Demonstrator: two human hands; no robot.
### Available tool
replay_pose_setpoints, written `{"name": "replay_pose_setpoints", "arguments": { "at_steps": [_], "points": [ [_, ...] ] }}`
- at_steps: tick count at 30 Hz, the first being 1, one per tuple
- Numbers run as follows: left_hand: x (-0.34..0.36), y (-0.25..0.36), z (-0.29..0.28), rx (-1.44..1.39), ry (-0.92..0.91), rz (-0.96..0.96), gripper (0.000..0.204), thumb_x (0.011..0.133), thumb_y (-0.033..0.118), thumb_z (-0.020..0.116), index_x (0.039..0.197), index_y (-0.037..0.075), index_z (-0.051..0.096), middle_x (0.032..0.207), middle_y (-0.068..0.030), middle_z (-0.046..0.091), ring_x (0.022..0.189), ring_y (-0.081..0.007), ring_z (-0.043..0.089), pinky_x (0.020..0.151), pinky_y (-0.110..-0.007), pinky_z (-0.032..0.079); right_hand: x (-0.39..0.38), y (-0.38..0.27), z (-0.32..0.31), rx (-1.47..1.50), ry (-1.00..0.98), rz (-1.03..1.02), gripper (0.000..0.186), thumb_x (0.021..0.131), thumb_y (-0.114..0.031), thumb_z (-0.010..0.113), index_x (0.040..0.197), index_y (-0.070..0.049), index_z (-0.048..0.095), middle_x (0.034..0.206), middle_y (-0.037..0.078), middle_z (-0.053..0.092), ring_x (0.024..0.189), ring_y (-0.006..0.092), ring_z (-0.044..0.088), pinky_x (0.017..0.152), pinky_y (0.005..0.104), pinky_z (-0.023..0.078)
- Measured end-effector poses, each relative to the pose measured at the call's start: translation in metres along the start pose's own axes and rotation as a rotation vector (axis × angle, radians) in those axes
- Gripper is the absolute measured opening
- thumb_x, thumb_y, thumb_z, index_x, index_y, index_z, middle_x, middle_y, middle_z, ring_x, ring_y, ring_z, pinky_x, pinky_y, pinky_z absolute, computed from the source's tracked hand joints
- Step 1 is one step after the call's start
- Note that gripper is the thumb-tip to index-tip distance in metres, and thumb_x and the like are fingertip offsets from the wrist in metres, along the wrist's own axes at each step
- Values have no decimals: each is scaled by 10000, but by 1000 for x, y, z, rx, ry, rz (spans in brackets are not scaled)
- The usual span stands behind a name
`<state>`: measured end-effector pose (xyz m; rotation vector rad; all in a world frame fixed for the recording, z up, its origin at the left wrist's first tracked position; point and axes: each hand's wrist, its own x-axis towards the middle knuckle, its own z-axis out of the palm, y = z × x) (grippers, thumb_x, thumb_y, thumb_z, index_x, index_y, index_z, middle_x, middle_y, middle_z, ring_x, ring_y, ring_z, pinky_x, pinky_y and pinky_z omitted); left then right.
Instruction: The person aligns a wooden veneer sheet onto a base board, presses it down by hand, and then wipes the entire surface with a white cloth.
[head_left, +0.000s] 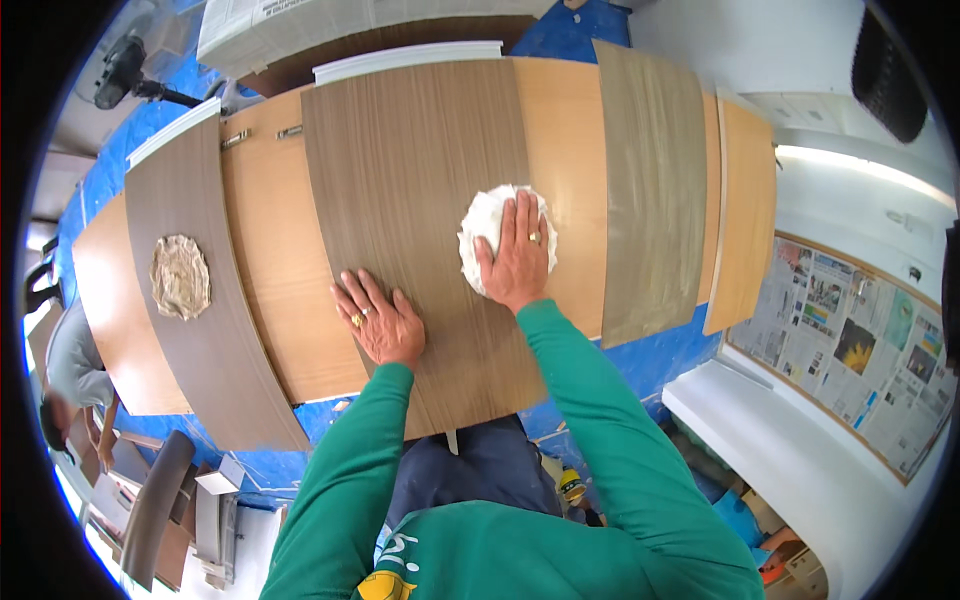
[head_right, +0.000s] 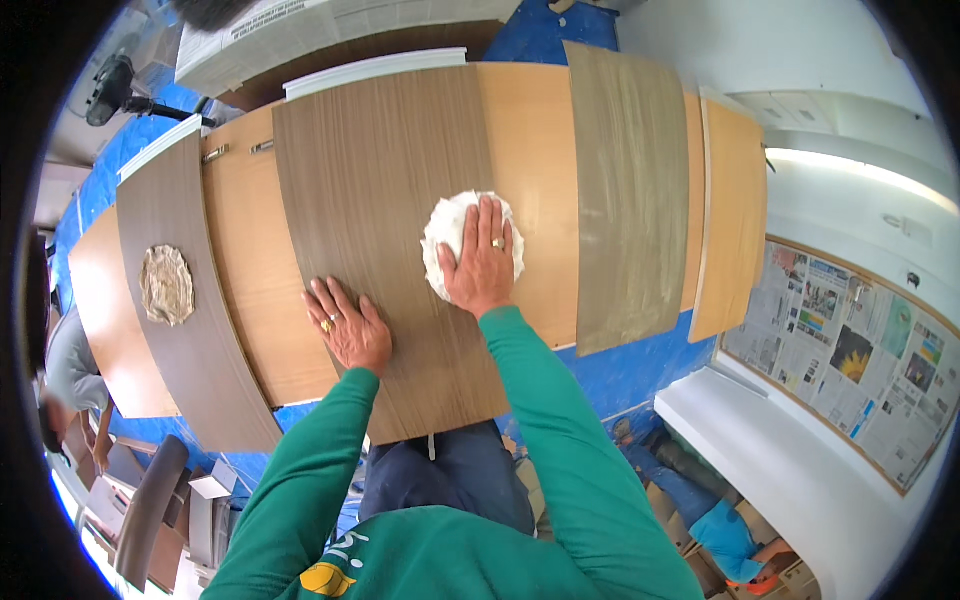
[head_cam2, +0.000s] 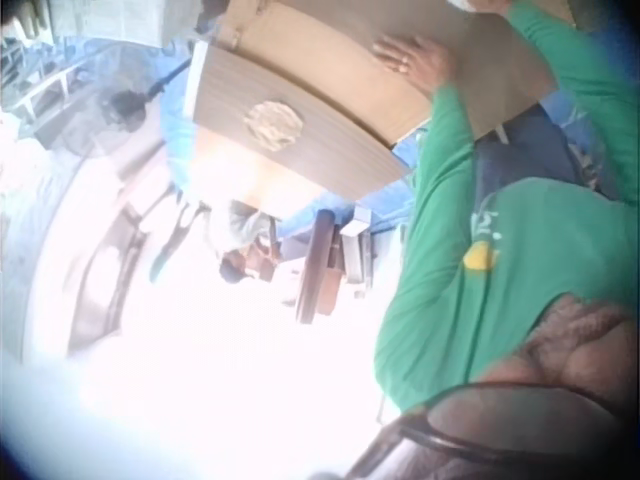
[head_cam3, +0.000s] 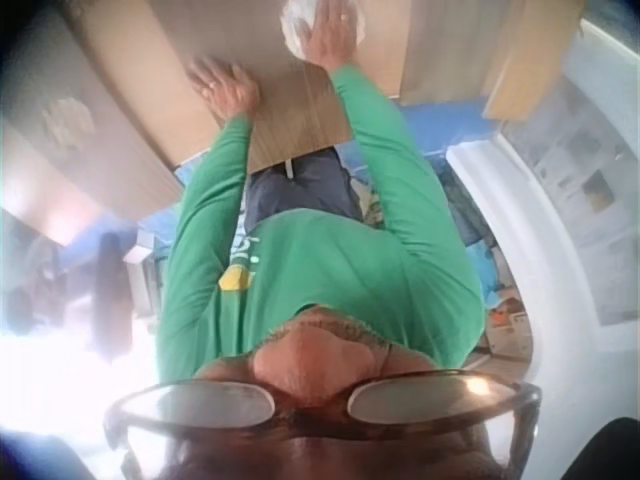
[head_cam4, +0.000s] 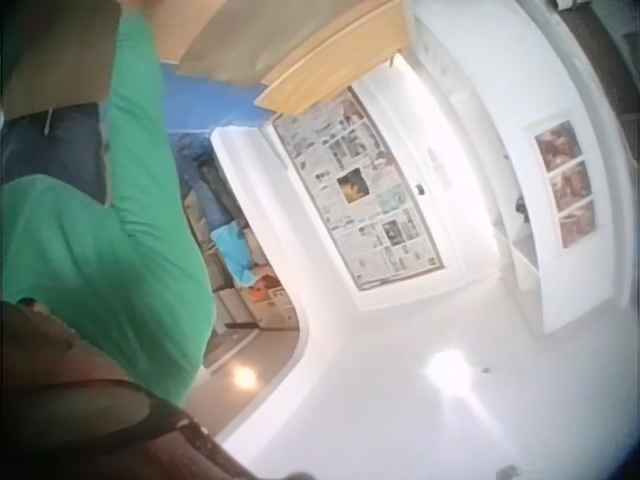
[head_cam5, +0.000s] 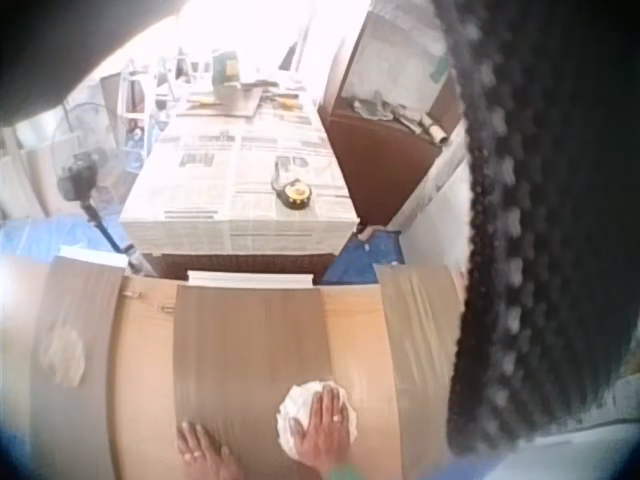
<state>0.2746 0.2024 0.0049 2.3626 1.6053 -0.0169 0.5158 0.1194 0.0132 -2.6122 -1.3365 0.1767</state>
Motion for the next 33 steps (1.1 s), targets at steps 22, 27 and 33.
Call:
{"name": "replay_pose_setpoints", "arguments": {
  "at_steps": [22,27,33],
  "points": [
    [2,3,0,-50,28,60,768,1136,359,555,1752,-45,337,1877,-281,187,1742,-524,90,1411,-622,100,208,-7,22,-109,299,-181,853,1069,-619,604,1606,42,562,1734,246,489,1632,409,422,1346,613,296],
    [3,-2,3,-53,114,23,734,1139,377,565,1741,-5,391,1853,-266,275,1727,-525,154,1401,-630,149,-7,-68,23,-24,102,-200,841,1066,-602,613,1625,25,569,1754,261,461,1648,441,394,1348,630,278],
    [-17,-50,-34,-418,156,117,682,1102,258,671,1686,-22,456,1783,-281,400,1676,-498,310,1367,-584,283,-316,-98,8,65,-260,-330,790,1075,-554,652,1630,2,577,1786,259,415,1703,438,315,1351,673,241]
  ]
}}
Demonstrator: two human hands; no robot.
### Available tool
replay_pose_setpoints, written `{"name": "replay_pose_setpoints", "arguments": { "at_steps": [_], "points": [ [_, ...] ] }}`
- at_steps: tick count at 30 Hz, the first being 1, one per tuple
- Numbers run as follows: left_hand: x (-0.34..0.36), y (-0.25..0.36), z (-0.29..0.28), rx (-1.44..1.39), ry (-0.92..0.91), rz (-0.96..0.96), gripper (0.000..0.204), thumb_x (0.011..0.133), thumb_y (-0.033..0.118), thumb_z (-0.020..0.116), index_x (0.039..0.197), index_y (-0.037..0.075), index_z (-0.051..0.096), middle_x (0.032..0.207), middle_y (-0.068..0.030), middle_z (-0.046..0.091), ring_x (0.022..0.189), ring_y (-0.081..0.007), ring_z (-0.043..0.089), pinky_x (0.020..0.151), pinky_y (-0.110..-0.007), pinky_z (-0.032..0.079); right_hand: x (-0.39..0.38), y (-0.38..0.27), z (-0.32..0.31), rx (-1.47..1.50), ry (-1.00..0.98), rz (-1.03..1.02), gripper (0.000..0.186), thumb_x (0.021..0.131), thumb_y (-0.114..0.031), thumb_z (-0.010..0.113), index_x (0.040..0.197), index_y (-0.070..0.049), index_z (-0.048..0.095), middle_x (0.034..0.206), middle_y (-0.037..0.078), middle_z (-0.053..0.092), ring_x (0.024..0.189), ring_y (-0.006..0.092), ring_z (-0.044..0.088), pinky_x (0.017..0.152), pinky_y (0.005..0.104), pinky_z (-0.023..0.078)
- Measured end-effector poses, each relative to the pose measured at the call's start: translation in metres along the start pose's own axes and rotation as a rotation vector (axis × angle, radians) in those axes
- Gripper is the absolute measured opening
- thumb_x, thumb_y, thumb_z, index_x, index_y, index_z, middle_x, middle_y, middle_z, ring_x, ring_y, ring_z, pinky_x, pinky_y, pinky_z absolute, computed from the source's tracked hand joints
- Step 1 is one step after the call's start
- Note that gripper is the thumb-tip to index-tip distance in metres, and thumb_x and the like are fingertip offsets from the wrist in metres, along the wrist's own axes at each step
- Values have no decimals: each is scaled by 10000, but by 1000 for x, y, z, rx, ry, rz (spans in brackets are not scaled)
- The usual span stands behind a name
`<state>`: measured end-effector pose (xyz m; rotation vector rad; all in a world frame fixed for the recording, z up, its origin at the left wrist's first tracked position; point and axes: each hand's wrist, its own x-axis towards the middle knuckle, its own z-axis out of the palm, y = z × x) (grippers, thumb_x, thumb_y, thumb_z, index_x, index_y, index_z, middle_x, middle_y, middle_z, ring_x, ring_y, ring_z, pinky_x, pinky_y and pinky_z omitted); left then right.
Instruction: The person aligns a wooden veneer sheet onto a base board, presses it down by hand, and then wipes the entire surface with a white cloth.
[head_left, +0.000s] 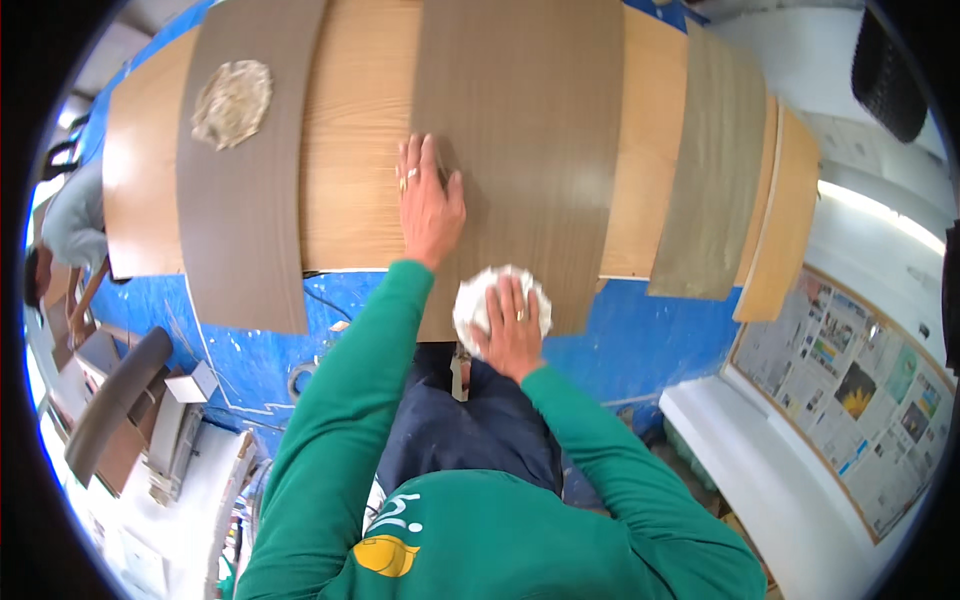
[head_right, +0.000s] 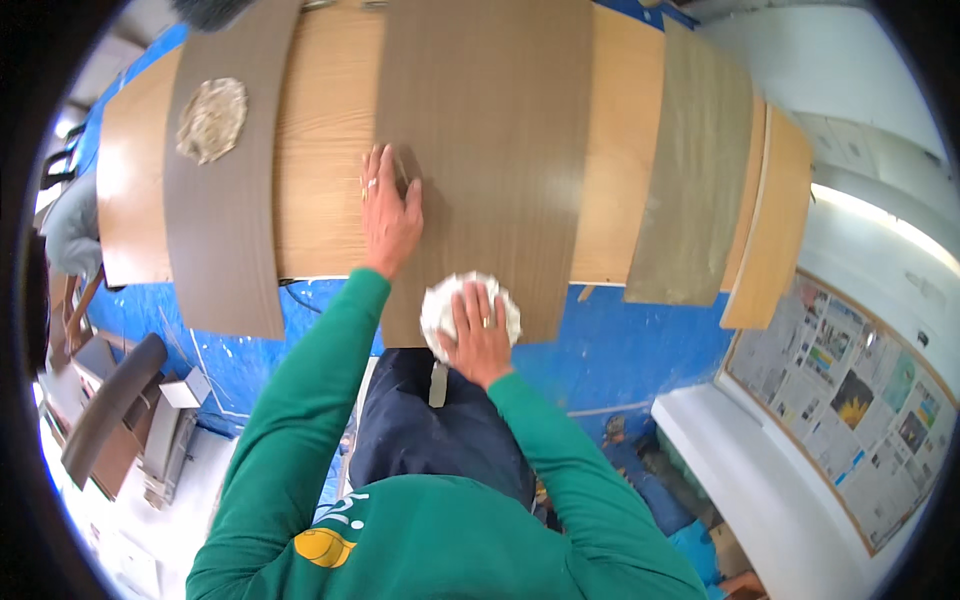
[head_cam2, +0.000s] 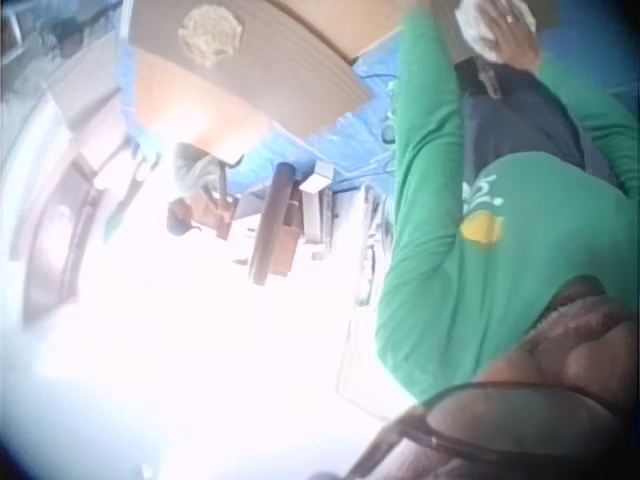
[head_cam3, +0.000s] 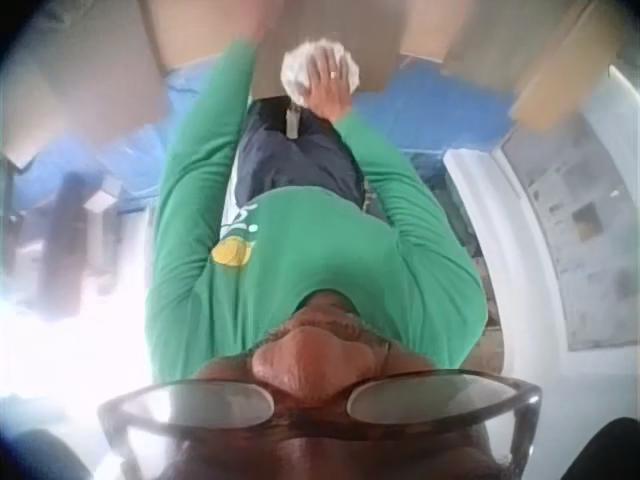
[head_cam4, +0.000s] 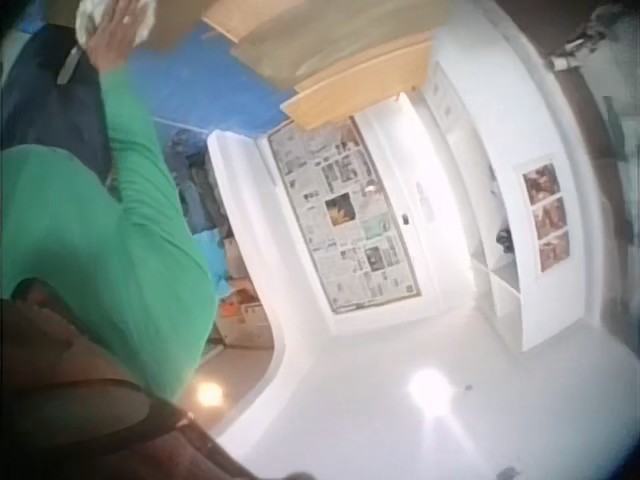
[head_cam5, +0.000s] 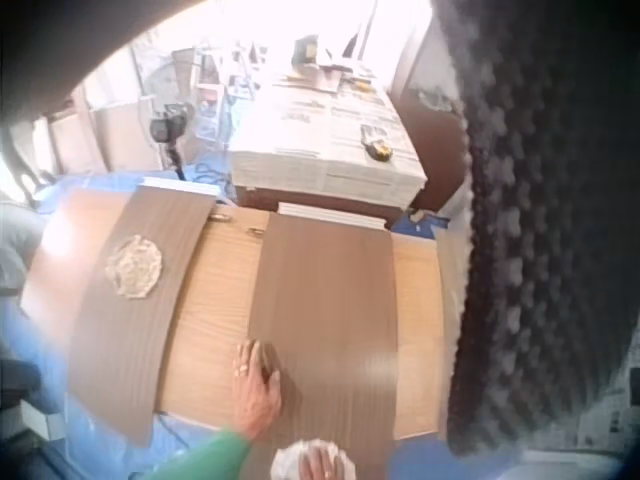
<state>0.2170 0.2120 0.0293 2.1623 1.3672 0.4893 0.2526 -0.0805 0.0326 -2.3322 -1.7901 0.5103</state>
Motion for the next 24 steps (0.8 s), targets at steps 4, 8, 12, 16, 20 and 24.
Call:
{"name": "replay_pose_setpoints", "arguments": {
  "at_steps": [4,8,12,16,20,24],
  "points": [
    [-128,-39,-70,-207,66,-242,579,1085,173,712,1592,-57,554,1487,-291,680,1383,-461,642,1199,-522,484,10,-15,-6,10,-31,-125,751,1081,-547,648,1633,-42,585,1796,213,426,1691,398,362,1361,639,248],
    [-250,-62,-82,-316,-189,-702,493,1056,224,779,1438,-60,653,1203,-222,738,1134,-369,723,1011,-465,570,152,0,-27,-38,57,-211,752,1086,-514,628,1652,-24,555,1805,184,423,1693,353,360,1378,594,240],
    [-268,-74,-43,-834,-148,-888,464,1055,198,796,1416,-74,694,1192,-200,809,1077,-270,775,963,-387,592,277,24,-50,-115,154,-228,767,1109,-513,579,1667,10,524,1823,189,383,1708,353,321,1382,589,235],
    [-249,-64,-53,-581,-242,-906,282,1056,167,810,1234,-51,803,1073,-123,842,995,-187,762,914,-348,592,383,59,-70,-132,228,-204,772,1116,-520,561,1658,28,526,1804,205,413,1703,360,334,1380,583,235],
    [-264,-66,-47,-772,-161,-1028,292,1051,192,830,1194,-62,818,1033,-95,841,948,-136,728,883,-323,586,483,87,-85,-157,334,-226,768,1113,-527,578,1651,19,536,1777,205,458,1672,359,388,1379,566,240],
    [-250,-57,-57,-652,-216,-1082,295,1070,199,816,1189,-70,818,1012,-71,825,933,-123,719,871,-324,591,552,115,-95,-173,425,-255,718,1107,-516,597,1605,1,590,1736,165,518,1636,350,435,1357,561,298]
  ]
}}
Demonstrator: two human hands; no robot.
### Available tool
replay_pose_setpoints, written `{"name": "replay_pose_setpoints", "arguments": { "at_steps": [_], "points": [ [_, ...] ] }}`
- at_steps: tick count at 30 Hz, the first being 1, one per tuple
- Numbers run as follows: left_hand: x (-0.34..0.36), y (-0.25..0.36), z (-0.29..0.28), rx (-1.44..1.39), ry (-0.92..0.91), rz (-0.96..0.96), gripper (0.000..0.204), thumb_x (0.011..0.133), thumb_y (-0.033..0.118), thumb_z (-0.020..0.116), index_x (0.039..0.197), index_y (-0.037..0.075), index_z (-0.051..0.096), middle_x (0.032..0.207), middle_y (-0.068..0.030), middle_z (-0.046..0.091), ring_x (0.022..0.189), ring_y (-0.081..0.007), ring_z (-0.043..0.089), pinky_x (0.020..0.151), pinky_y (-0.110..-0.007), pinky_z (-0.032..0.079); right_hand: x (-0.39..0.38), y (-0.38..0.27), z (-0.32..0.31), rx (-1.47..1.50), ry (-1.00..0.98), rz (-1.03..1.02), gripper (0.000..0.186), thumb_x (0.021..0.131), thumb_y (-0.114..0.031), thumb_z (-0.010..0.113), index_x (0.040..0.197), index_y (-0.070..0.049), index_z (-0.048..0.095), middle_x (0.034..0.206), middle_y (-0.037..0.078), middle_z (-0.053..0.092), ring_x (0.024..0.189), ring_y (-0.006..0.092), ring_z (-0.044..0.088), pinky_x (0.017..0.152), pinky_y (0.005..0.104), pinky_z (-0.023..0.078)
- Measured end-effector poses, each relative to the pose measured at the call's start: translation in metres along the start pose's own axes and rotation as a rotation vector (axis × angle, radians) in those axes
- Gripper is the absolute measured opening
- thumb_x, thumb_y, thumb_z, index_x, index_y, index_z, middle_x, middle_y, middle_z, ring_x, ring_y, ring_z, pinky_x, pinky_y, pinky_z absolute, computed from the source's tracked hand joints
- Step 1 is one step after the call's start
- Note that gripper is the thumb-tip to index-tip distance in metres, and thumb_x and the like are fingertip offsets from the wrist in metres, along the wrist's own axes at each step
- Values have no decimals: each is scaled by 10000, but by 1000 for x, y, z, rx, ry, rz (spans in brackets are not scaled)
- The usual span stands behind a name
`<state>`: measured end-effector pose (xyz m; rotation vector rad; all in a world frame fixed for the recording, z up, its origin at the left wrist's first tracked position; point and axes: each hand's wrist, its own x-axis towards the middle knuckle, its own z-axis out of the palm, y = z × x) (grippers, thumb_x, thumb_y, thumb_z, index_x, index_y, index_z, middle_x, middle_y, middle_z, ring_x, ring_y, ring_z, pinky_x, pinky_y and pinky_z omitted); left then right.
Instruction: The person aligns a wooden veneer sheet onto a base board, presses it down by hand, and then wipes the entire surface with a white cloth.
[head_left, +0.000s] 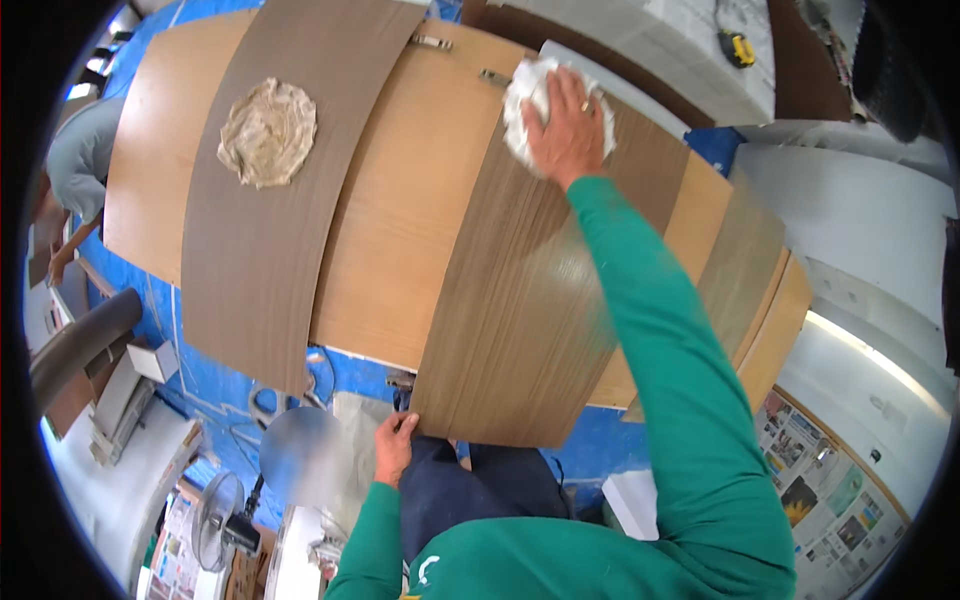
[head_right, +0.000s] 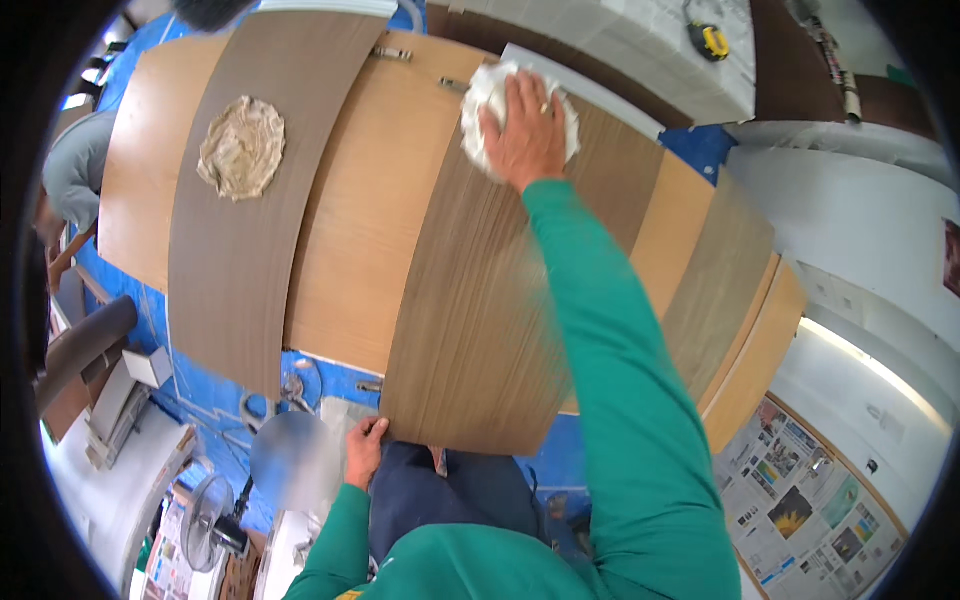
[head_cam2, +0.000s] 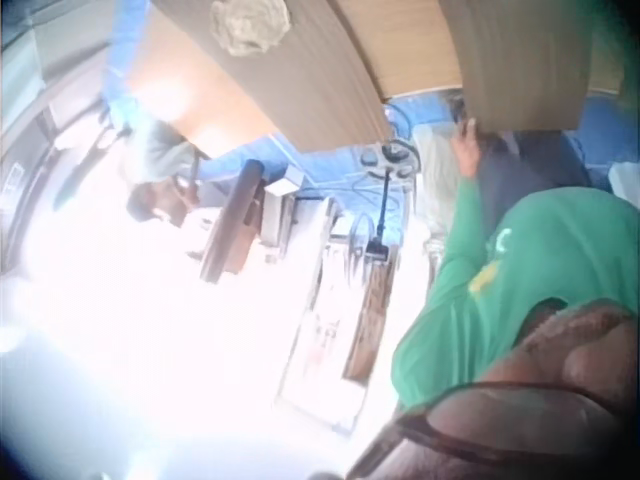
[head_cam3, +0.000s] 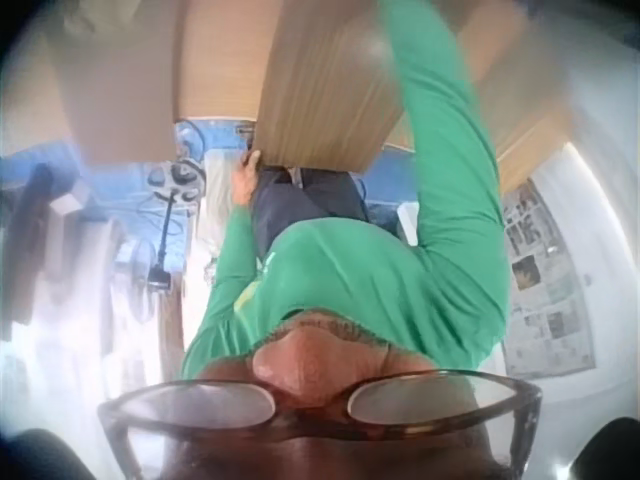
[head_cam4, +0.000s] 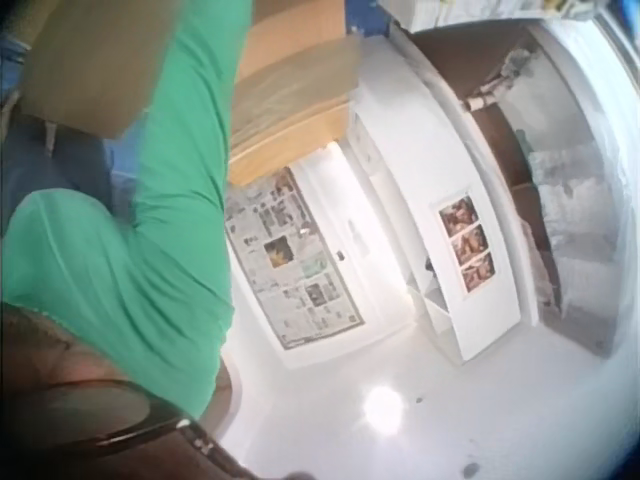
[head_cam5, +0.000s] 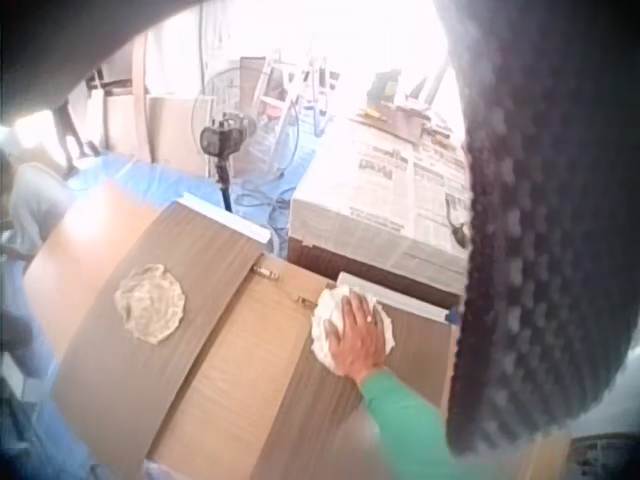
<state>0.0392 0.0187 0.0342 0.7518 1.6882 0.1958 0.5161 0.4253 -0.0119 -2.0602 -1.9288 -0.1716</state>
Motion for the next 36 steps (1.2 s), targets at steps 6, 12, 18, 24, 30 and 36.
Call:
{"name": "replay_pose_setpoints", "arguments": {
  "at_steps": [6,12,18,24,30,36],
  "points": [
    [-9,-17,9,-103,48,-48,345,1086,253,795,1198,-73,817,1008,-97,831,921,-147,726,869,-336,590,10,6,20,-53,30,-9,747,1135,-557,518,1662,-28,534,1774,128,478,1669,308,387,1379,556,262],
    [-4,-17,15,-18,90,48,339,1094,275,801,1158,-57,826,964,-32,793,889,-93,649,813,-300,534,-39,-28,17,-115,71,84,737,1142,-544,502,1661,-21,536,1775,143,467,1676,332,374,1385,587,242],
    [-11,-27,26,-138,119,162,331,1113,264,774,1223,-48,792,974,-103,807,883,-141,706,843,-351,584,-225,-148,-56,142,-175,-32,626,1061,-393,705,1590,-66,630,1743,136,507,1668,334,404,1347,598,284],
    [-36,19,38,301,497,570,368,1050,169,771,1354,-31,718,1282,-228,733,1204,-419,692,1069,-514,545,-347,-191,-144,270,-483,-413,598,984,-298,759,1531,-76,664,1678,128,567,1611,336,479,1294,589,354],
    [6,93,98,313,256,998,562,995,129,782,1517,1,617,1584,-216,600,1538,-457,525,1284,-534,440,-271,-115,-128,-24,-226,-44,489,963,-284,794,1380,-34,736,1502,160,647,1393,350,618,1179,578,442],
    [46,96,131,690,291,989,703,1009,367,765,1639,117,580,1805,-118,417,1713,-354,315,1406,-546,252,-180,-126,-137,459,-378,62,279,1001,-167,820,1225,-7,779,1282,154,719,1053,301,746,897,449,598]
  ]
}}
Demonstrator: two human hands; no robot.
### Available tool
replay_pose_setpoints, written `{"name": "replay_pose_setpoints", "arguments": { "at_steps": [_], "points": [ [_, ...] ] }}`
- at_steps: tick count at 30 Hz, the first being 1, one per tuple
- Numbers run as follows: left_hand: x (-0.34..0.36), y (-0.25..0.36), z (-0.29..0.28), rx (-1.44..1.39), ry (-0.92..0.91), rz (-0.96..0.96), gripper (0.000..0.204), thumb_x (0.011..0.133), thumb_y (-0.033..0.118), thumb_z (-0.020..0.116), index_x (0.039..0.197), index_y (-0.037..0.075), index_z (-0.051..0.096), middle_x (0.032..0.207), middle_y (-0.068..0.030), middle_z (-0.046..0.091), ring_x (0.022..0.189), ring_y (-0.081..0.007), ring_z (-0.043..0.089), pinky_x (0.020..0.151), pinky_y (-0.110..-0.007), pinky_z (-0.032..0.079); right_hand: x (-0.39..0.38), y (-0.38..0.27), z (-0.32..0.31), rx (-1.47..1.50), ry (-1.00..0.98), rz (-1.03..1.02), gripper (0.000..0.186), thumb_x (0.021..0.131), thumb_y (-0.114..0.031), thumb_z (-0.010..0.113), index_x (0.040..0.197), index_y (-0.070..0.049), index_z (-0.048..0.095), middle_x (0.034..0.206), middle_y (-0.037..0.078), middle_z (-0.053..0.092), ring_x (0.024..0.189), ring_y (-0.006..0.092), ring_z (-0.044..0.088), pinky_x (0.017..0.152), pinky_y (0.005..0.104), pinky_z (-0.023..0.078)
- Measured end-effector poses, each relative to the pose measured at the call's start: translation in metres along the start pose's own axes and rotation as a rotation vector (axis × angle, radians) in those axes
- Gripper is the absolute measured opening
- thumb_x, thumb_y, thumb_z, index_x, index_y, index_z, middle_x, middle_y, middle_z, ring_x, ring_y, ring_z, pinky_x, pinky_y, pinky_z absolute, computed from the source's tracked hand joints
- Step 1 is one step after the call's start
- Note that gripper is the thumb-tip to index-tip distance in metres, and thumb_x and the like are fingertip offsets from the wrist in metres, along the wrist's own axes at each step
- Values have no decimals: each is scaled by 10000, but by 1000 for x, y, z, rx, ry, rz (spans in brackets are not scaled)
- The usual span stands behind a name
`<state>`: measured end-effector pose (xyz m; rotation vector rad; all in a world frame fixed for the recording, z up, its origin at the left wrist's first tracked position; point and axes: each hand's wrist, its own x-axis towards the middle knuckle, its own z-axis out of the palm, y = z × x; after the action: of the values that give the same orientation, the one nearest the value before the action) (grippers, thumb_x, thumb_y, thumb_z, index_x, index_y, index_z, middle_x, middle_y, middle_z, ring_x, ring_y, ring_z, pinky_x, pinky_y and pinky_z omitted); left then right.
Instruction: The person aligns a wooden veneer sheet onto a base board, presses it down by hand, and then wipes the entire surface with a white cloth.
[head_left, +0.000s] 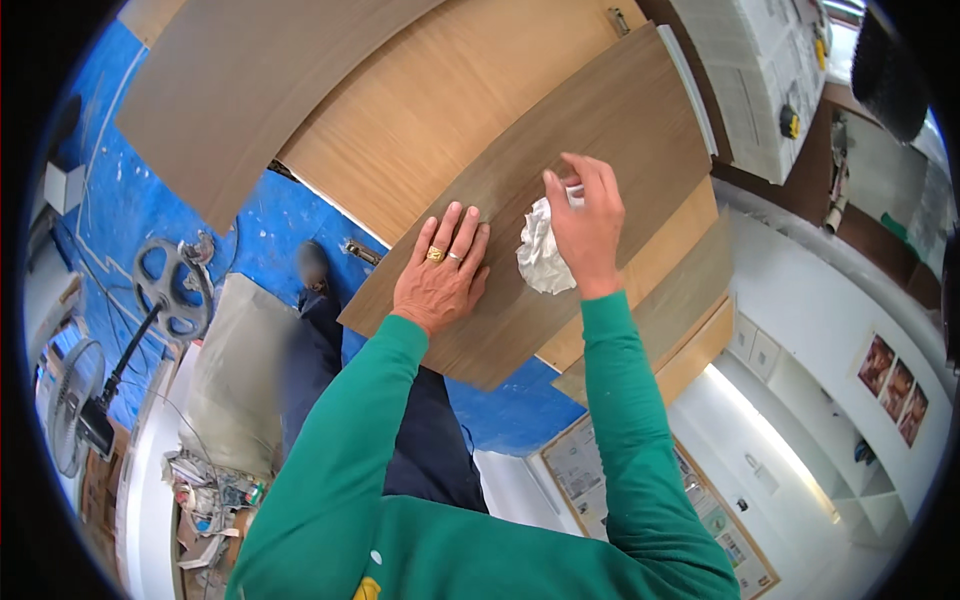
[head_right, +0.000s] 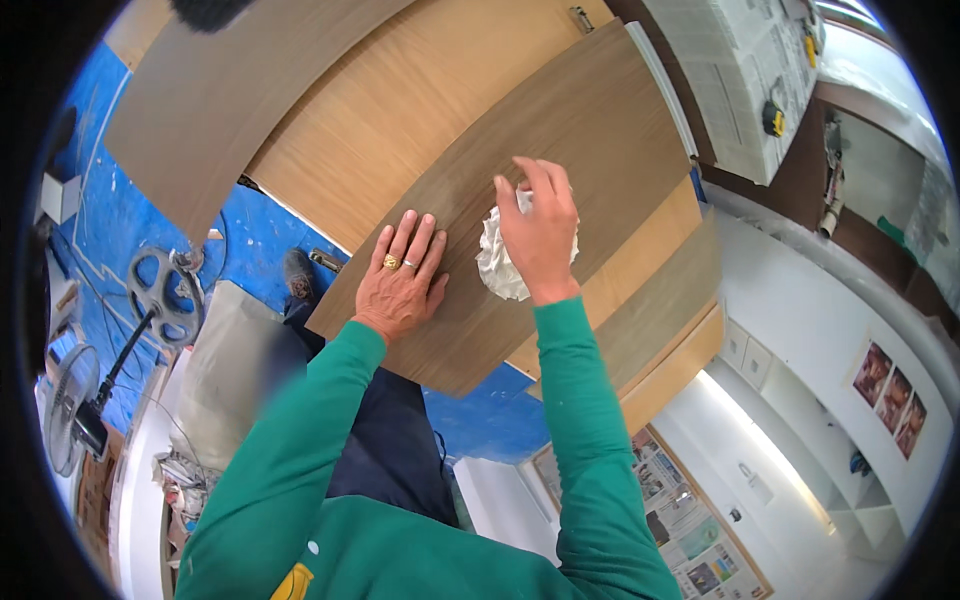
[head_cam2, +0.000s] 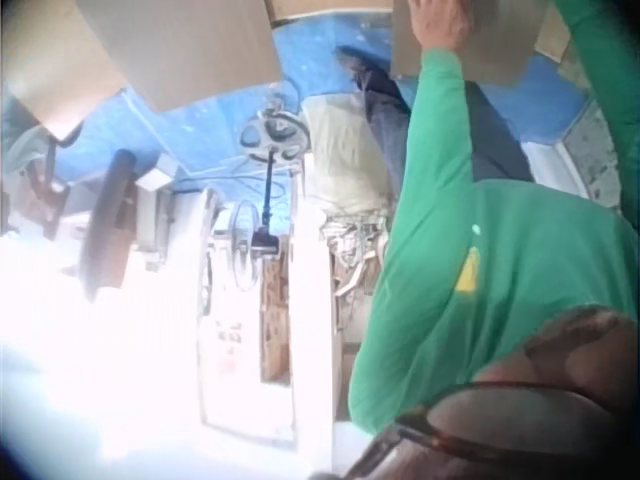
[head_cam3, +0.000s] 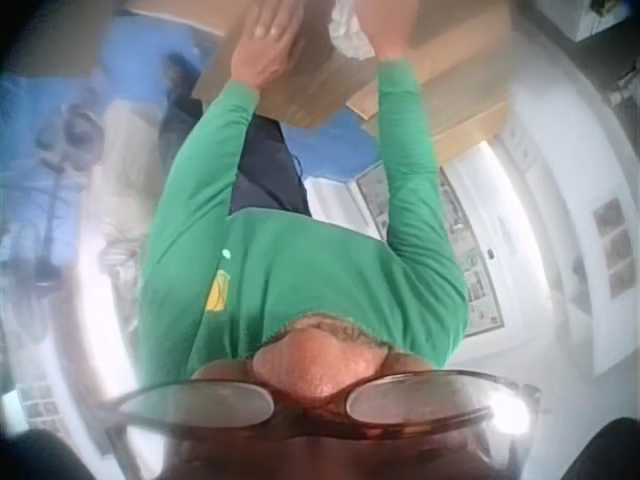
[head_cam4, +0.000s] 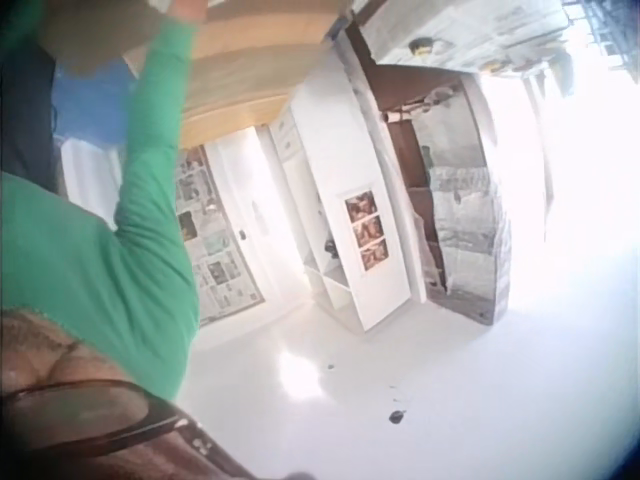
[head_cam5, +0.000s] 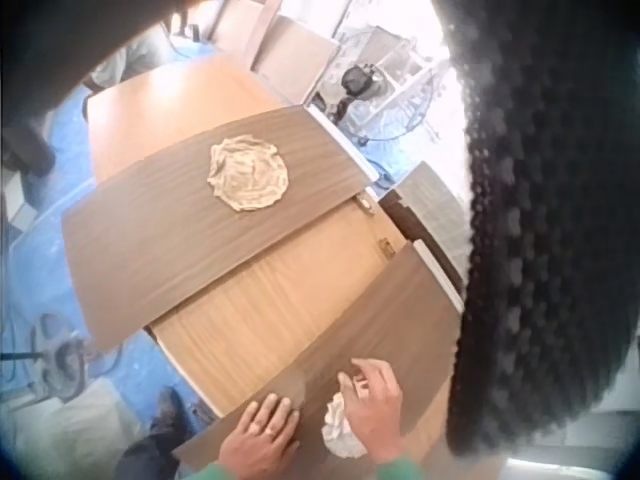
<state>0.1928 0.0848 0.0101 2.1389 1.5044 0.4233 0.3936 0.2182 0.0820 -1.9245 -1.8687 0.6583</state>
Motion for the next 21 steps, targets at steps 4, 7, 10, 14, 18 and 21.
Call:
{"name": "replay_pose_setpoints", "arguments": {
  "at_steps": [4,7,10,14,18,21],
  "points": [
    [1,3,7,54,-43,-8,728,1001,450,758,1646,160,585,1827,-88,381,1730,-333,273,1414,-546,221,36,8,34,111,-80,-82,106,1009,-88,811,1082,-20,774,995,112,744,778,263,726,706,393,595],
    [0,5,10,65,-61,-30,716,1003,459,749,1640,172,593,1831,-76,375,1729,-331,273,1414,-545,223,45,5,39,171,-107,-8,76,1012,-91,799,1005,-24,764,924,110,740,773,271,727,697,403,590],
    [0,5,12,72,-61,-42,697,1003,457,743,1630,185,604,1832,-68,375,1728,-326,277,1414,-544,223,47,4,39,139,-140,-25,66,1002,-86,796,983,-32,762,908,104,738,769,273,727,698,408,588],
    [1,5,13,63,-62,-42,665,997,452,747,1599,192,636,1818,-65,405,1722,-321,296,1415,-544,221,50,1,39,92,-184,-68,58,983,-84,803,968,-48,760,898,100,735,756,276,722,697,415,584],
    [2,5,13,69,-45,-42,644,990,449,753,1574,194,661,1804,-59,434,1715,-322,317,1415,-543,221,56,-1,37,103,-172,-44,66,978,-93,809,965,-52,758,900,108,734,756,289,718,696,425,581],
    [3,5,11,71,-44,-43,644,986,448,756,1572,197,662,1804,-57,437,1713,-320,325,1415,-543,225,53,0,39,88,-204,-70,66,978,-90,808,965,-51,756,902,109,735,761,290,721,697,422,582]
  ]
}}
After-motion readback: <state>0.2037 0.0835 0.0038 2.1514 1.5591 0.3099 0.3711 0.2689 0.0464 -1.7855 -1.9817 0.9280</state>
